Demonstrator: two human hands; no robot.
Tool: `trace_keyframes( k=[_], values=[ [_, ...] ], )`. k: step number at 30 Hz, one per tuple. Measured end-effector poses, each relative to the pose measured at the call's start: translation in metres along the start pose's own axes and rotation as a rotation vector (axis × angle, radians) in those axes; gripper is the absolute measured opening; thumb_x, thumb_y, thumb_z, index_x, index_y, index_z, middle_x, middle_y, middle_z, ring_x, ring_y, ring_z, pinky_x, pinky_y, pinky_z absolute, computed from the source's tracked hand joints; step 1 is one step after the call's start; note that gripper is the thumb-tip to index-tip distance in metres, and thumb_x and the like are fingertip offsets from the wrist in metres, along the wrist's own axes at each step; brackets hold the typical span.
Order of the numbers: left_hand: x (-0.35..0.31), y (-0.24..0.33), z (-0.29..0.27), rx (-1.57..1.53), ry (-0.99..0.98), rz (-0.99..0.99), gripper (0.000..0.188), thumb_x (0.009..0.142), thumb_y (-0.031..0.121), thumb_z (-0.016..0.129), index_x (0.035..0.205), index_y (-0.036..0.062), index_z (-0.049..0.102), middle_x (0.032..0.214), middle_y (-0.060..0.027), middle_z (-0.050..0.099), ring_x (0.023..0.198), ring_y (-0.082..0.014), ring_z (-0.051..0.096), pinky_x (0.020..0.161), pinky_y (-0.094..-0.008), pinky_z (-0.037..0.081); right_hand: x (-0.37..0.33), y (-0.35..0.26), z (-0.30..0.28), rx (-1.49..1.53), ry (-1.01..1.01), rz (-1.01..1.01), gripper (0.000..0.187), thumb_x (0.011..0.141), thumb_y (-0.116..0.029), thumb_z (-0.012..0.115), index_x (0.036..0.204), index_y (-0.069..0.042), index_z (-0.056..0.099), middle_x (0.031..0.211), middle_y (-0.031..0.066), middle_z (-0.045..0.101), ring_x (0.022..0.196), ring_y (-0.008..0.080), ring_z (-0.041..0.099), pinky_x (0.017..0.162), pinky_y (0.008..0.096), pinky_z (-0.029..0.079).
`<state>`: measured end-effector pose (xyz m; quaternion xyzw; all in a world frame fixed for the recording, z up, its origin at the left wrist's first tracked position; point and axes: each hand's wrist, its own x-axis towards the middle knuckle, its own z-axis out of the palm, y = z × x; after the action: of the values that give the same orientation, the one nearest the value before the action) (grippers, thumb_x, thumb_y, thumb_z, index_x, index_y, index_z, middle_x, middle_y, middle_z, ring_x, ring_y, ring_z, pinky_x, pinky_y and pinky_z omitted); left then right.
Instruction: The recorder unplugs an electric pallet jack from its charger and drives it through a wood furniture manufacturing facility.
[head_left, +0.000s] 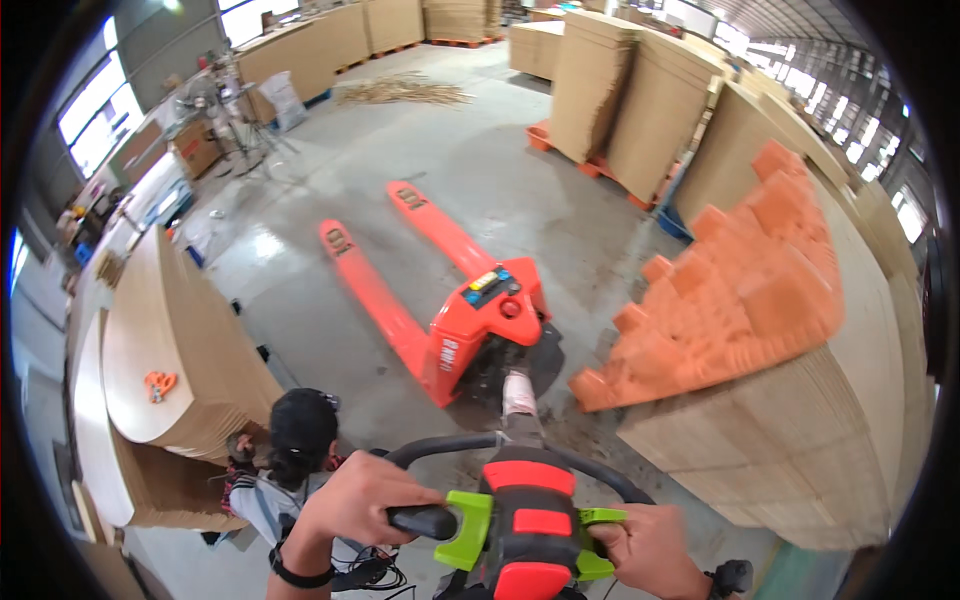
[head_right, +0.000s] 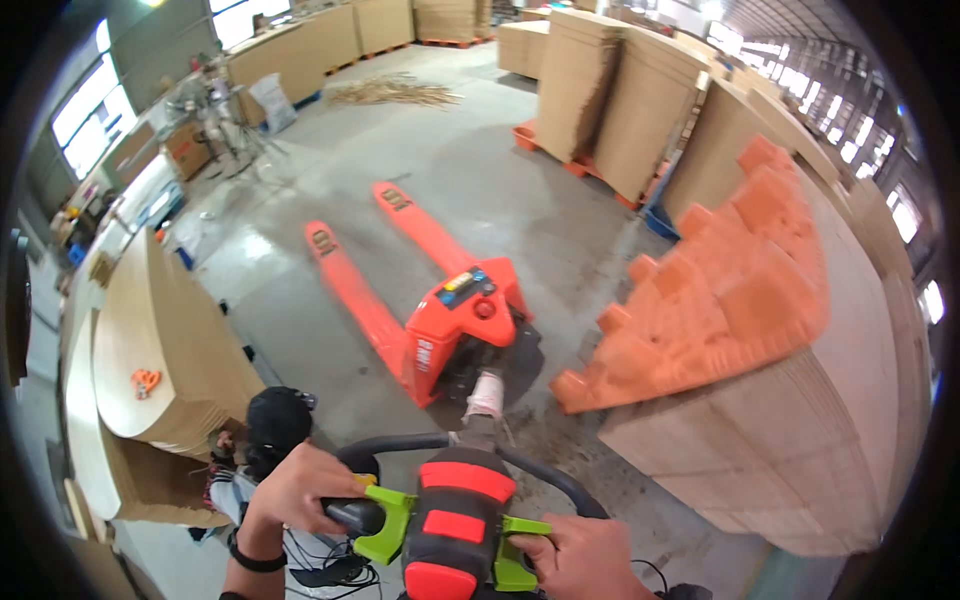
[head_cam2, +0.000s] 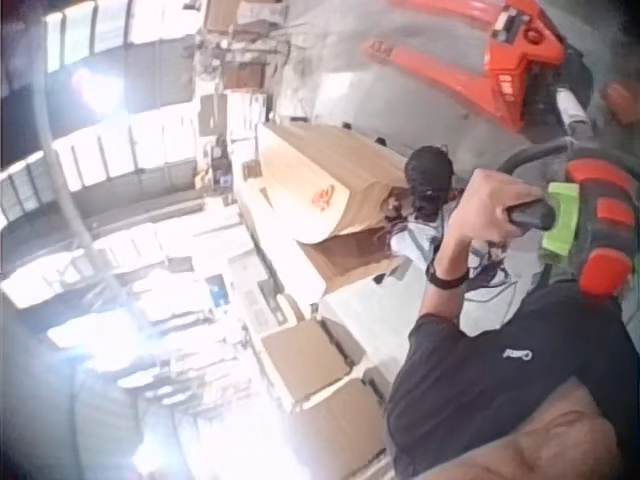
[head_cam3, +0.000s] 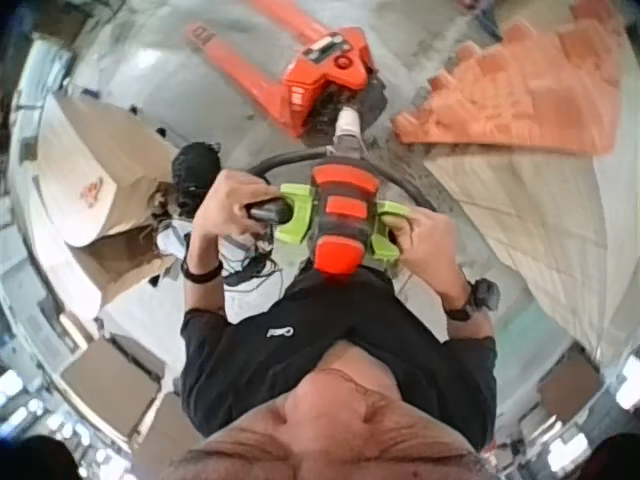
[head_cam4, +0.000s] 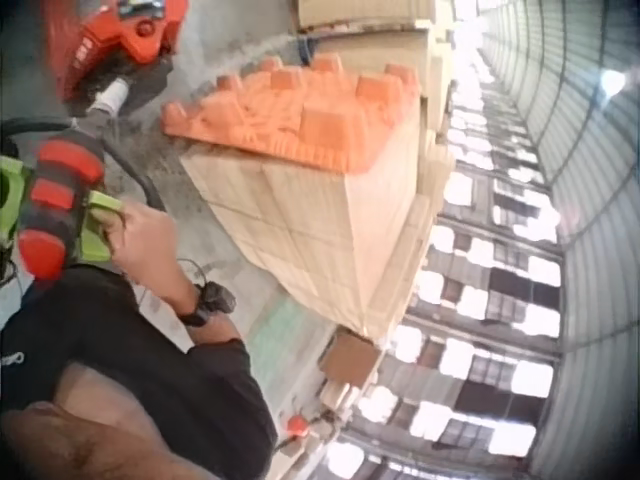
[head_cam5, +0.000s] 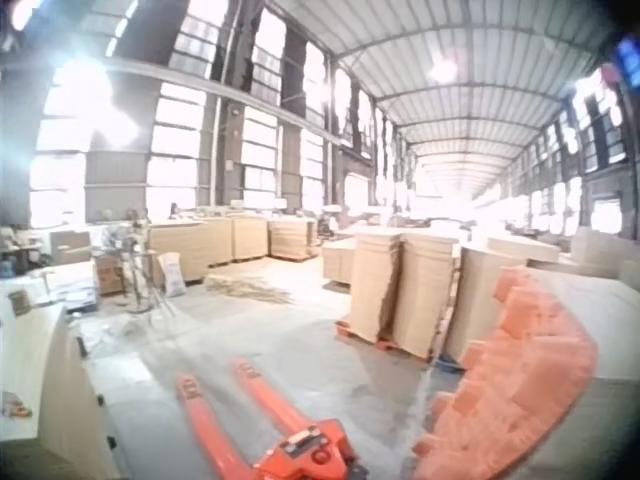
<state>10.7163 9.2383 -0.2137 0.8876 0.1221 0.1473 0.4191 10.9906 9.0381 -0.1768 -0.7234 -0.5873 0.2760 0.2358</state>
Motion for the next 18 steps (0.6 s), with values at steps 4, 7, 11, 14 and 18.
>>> trace_keyframes(
  k=[4, 7, 11, 14, 18],
  values=[
    [0.057, -0.03, -0.028, -0.032, -0.012, 0.032, 0.044, 0.053, 0.012, 0.081, 0.096, 0.0031, 0.072, 0.075, -0.0097, 0.066, 0.064, -0.0301, 0.061, 0.055, -0.0352, 0.047, 0.05, 0.003, -0.03, -0.028, -0.001, 0.075, 0.035, 0.096, -0.031, 0.049, 0.086, -0.006, 0.071, 0.071, 0.0166, 0.063, 0.066, 0.0383, 0.061, 0.057, 0.044, 0.046],
    [0.088, -0.051, -0.041, -0.082, -0.009, 0.016, 0.046, 0.054, 0.012, 0.08, 0.098, 0.0038, 0.072, 0.076, -0.01, 0.066, 0.064, -0.0304, 0.061, 0.056, -0.0351, 0.047, 0.089, 0.015, -0.044, -0.026, 0.004, 0.081, 0.036, 0.097, -0.029, 0.047, 0.086, -0.004, 0.071, 0.073, 0.0182, 0.063, 0.068, 0.0387, 0.061, 0.058, 0.0448, 0.046],
    [0.125, -0.073, -0.06, -0.085, -0.033, -0.054, 0.05, 0.054, 0.009, 0.074, 0.104, 0.0113, 0.071, 0.077, -0.0055, 0.066, 0.067, -0.0289, 0.06, 0.06, -0.0346, 0.048, 0.132, 0.032, -0.061, -0.081, -0.012, 0.074, 0.034, 0.096, -0.025, 0.047, 0.086, -0.004, 0.071, 0.073, 0.0188, 0.063, 0.068, 0.0397, 0.061, 0.059, 0.0454, 0.046],
    [0.154, -0.092, -0.074, -0.087, -0.025, -0.021, 0.049, 0.055, 0.009, 0.073, 0.105, 0.0119, 0.071, 0.079, -0.0045, 0.067, 0.067, -0.0284, 0.061, 0.06, -0.0343, 0.048, 0.165, 0.043, -0.069, -0.081, 0.008, 0.093, 0.031, 0.095, -0.024, 0.048, 0.086, -0.005, 0.071, 0.073, 0.018, 0.063, 0.068, 0.0396, 0.061, 0.059, 0.0449, 0.046],
    [0.204, -0.122, -0.091, -0.098, -0.026, 0.031, 0.048, 0.056, 0.009, 0.074, 0.104, 0.013, 0.071, 0.08, -0.0035, 0.067, 0.066, -0.0272, 0.061, 0.058, -0.034, 0.048, 0.207, 0.057, -0.088, -0.142, 0.083, 0.034, 0.028, 0.092, -0.023, 0.05, 0.087, -0.006, 0.071, 0.072, 0.0162, 0.064, 0.066, 0.0373, 0.061, 0.06, 0.0426, 0.047]
  ],
)
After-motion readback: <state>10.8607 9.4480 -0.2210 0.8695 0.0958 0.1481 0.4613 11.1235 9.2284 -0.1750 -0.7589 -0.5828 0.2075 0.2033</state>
